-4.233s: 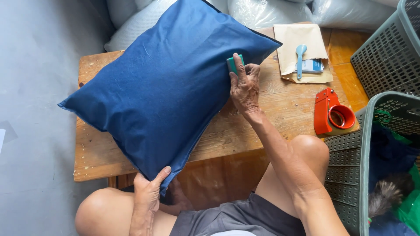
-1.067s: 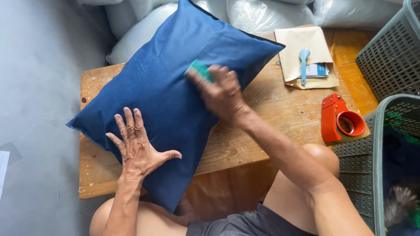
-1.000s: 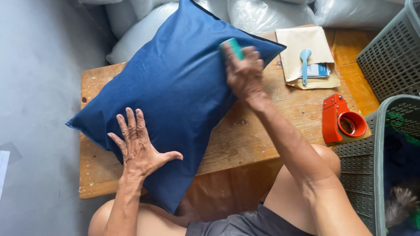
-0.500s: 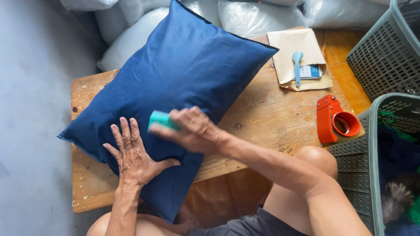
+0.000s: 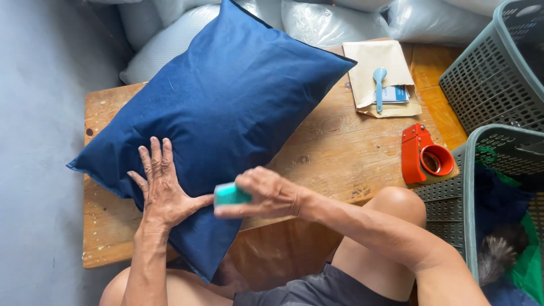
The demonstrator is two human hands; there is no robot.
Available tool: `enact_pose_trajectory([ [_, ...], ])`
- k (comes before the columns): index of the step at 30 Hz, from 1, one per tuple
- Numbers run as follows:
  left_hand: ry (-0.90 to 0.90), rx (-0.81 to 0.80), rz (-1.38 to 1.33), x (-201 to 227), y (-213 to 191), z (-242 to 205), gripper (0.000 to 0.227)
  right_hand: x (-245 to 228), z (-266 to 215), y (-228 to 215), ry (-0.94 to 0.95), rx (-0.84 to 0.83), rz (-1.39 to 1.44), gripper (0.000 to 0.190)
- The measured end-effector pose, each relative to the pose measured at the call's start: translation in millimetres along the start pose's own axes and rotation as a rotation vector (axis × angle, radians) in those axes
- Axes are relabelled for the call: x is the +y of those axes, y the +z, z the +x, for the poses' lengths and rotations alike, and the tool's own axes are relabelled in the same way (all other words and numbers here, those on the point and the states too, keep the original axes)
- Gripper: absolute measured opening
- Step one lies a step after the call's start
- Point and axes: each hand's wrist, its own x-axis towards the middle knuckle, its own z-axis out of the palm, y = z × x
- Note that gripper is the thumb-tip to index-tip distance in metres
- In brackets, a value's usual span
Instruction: The person scrubs the surface of a blue bag with a green sponge and then uses a small brush to clean the seams and handles. The bag is flipped and repositioned on the table during the process.
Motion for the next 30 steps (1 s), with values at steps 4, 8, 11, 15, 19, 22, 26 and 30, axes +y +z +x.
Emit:
enact_pose_trajectory([
  [4,-0.061,-0.028,0.025,5.4,-3.2,-0.6,0.165,54.6,-36.6,24.6,0.201,-0.027,-0.114,0.045],
  [8,-0.054,0.038,0.036,10.6,-2.2,-3.2,0.166,123.1,-84.1,21.0,0.750,0.134,-0.461,0.056],
  [11,0.122,0.307,0.108,35.1,3.3,-30.4,0.142,132.9,-99.0,5.3,1.193,0.320,-0.310,0.062],
  [15,0.567,0.514,0.299,90.5,26.9,-62.1,0.066,107.2,-87.7,6.5,1.203,0.514,-0.085,0.061],
  [19,0.503,0.458,0.349,50.5,109.2,-49.7,0.067,41.6,-58.5,36.0,0.783,0.435,-0.013,0.057],
  [22,0.570,0.476,0.278,37.3,106.3,-50.5,0.009,-7.4,-31.6,9.6,0.712,0.262,0.100,0.049],
  [26,0.482,0.366,0.149,58.2,59.4,-61.3,0.008,23.4,-48.7,22.4,0.544,0.104,0.043,0.050],
  [30,0.371,0.251,-0.015,51.7,34.2,-73.6,0.012,92.3,-91.2,32.6,0.903,0.267,-0.261,0.068],
])
